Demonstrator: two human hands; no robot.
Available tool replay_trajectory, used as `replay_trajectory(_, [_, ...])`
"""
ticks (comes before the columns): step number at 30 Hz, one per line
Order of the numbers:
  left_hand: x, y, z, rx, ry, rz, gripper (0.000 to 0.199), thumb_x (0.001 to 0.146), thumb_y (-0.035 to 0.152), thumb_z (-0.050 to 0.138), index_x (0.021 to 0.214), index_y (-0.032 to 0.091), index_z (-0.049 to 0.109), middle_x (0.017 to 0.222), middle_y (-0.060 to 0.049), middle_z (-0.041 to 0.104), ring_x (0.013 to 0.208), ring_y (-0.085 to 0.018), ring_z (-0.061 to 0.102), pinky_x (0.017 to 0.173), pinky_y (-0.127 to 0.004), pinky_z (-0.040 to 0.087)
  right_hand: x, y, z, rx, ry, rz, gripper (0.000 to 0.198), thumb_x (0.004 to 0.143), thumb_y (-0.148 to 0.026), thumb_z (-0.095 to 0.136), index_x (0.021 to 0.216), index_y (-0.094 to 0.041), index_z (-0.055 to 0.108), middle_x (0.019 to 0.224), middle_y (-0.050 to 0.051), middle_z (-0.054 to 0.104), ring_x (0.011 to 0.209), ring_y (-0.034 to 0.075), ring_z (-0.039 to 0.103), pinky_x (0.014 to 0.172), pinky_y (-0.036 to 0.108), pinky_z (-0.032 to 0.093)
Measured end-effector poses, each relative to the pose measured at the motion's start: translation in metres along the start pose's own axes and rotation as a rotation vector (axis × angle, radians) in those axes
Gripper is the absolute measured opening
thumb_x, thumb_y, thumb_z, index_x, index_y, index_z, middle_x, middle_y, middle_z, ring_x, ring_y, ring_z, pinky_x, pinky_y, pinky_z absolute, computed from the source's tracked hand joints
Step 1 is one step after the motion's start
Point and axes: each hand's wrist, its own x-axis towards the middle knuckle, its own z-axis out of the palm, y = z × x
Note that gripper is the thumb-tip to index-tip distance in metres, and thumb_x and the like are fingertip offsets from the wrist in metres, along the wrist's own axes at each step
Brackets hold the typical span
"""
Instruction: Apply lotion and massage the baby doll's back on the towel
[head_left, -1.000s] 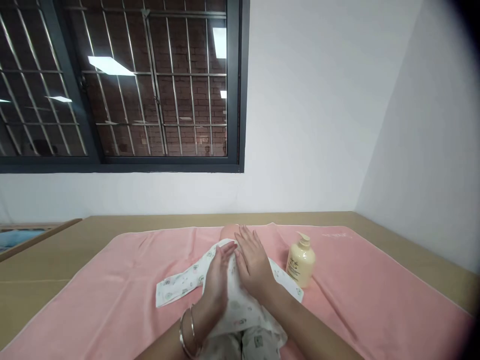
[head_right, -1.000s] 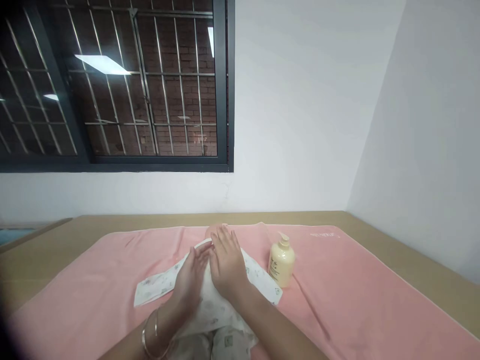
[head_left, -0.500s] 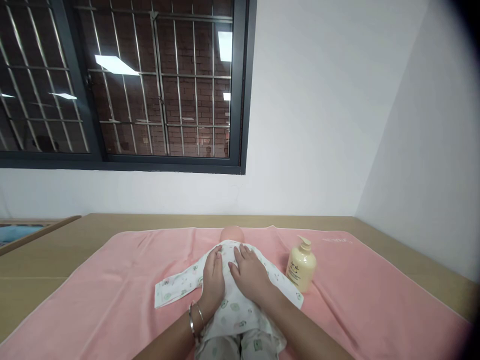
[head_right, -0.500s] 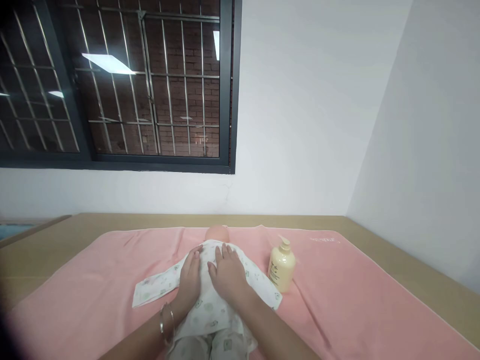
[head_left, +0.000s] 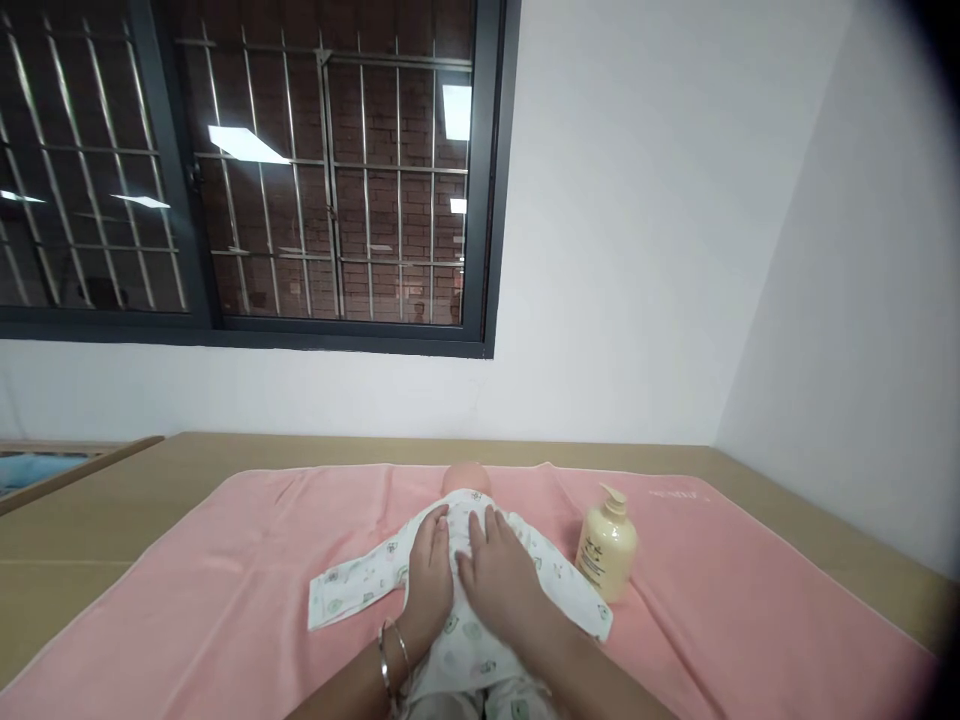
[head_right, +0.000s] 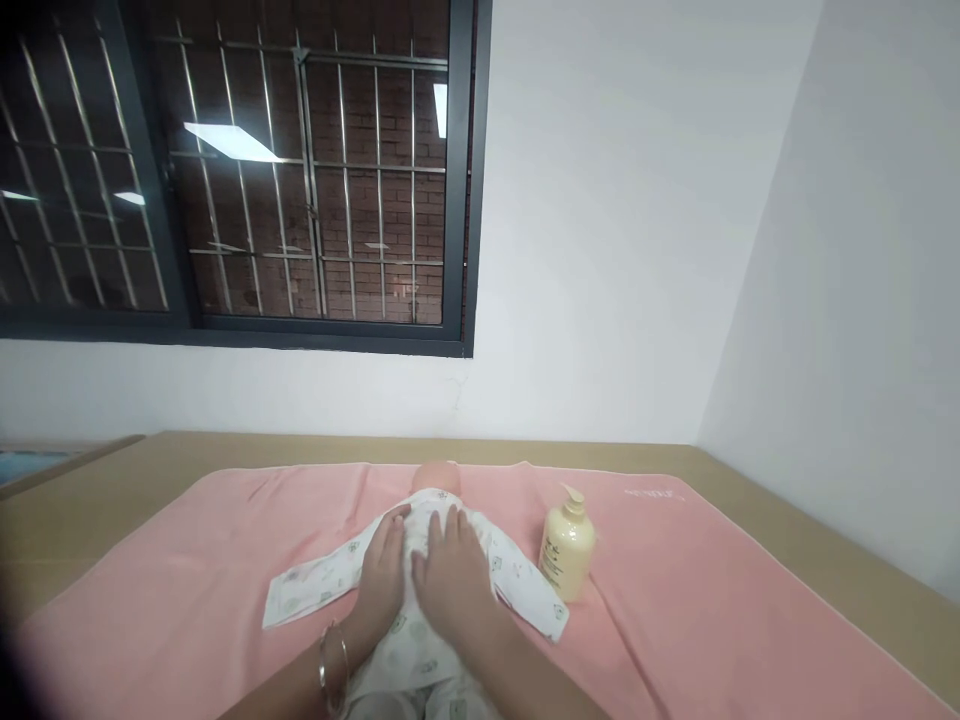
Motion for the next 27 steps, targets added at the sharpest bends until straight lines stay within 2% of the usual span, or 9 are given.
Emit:
replay_trajectory(3, [0.001,-0.001,0.0,0.007,-0.035,-0.026,0.034,0.087,0.037,0.046,0.114,0.019,0.057,0.123,-0.01,0.06,0.117,-0.025,0.054,0.104,-0.045,0.039,-0.008,-0.009,0.002,-0.014,-0.039,-0.227,0.062,0.092,-0.032,0.039,0.149,-0.012,0.028,0.155,0.014,0.017,0.144,0.032,0.007,0.115,0.054,0.007])
replay_trajectory(5, [0.002,-0.002,0.001,0.029,-0.051,-0.01,0.034,0.088,0.037,0.045,0.114,0.019,0.056,0.122,-0.01,0.06,0.117,-0.025,0.054,0.104,-0.045,0.039,-0.003,-0.003,-0.002,0.055,-0.055,-0.301,0.055,0.095,-0.031,0.034,0.149,-0.021,0.03,0.155,0.006,0.02,0.145,0.026,0.009,0.116,0.053,0.007])
replay_trajectory(8, [0.004,-0.007,0.001,0.078,-0.053,0.033,0.034,0.09,0.036,0.042,0.115,0.018,0.057,0.124,-0.011,0.059,0.119,-0.025,0.052,0.106,-0.045,0.037,0.012,0.011,-0.006,0.139,-0.054,-0.213,0.05,0.099,-0.037,0.025,0.146,-0.024,0.035,0.154,0.003,0.024,0.144,0.022,0.016,0.117,0.048,0.012])
replay_trajectory(10, [0.005,-0.01,0.002,0.109,-0.059,0.062,0.034,0.09,0.034,0.042,0.116,0.018,0.056,0.125,-0.011,0.058,0.121,-0.024,0.051,0.107,-0.045,0.036,0.015,0.013,-0.002,0.123,-0.027,-0.11,0.053,0.099,-0.04,0.024,0.147,-0.019,0.035,0.154,0.007,0.023,0.143,0.025,0.017,0.116,0.047,0.014])
replay_trajectory(12, [0.006,-0.012,0.002,0.132,-0.058,0.085,0.034,0.09,0.032,0.042,0.117,0.018,0.056,0.126,-0.011,0.057,0.121,-0.024,0.051,0.107,-0.045,0.035,0.011,0.009,0.003,0.067,-0.011,-0.063,0.057,0.098,-0.039,0.026,0.148,-0.012,0.031,0.154,0.013,0.022,0.143,0.029,0.016,0.116,0.048,0.015])
replay_trajectory(16, [0.011,-0.014,-0.001,0.167,-0.067,0.104,0.031,0.088,0.029,0.043,0.114,0.019,0.057,0.123,-0.01,0.059,0.118,-0.024,0.053,0.105,-0.046,0.038,-0.003,0.0,0.005,0.036,-0.051,-0.154,0.06,0.095,-0.037,0.033,0.148,-0.01,0.031,0.153,0.016,0.023,0.143,0.033,0.013,0.116,0.049,0.012])
replay_trajectory(20, [0.017,-0.018,-0.006,0.27,-0.079,0.181,0.027,0.088,0.026,0.043,0.108,0.018,0.059,0.114,-0.01,0.061,0.111,-0.024,0.055,0.102,-0.047,0.04,0.002,0.009,-0.007,0.19,-0.113,-0.16,0.058,0.094,-0.039,0.036,0.146,-0.014,0.035,0.152,0.012,0.028,0.143,0.028,0.019,0.115,0.042,0.019])
replay_trajectory(23, [0.018,-0.02,-0.006,0.404,-0.076,0.271,0.027,0.088,0.026,0.043,0.107,0.017,0.06,0.112,-0.011,0.06,0.11,-0.026,0.054,0.1,-0.049,0.041,0.01,0.017,-0.011,0.235,-0.036,-0.03,0.053,0.094,-0.04,0.036,0.14,-0.014,0.043,0.147,0.012,0.038,0.138,0.025,0.031,0.112,0.038,0.025])
replay_trajectory(27, [0.02,-0.017,-0.006,0.626,-0.093,0.281,0.035,0.088,0.027,0.042,0.114,0.011,0.06,0.112,-0.014,0.059,0.109,-0.029,0.052,0.097,-0.049,0.042,0.013,0.02,-0.005,0.12,0.127,0.065,0.044,0.093,-0.04,0.039,0.123,-0.013,0.057,0.123,0.015,0.058,0.119,0.026,0.049,0.102,0.037,0.034])
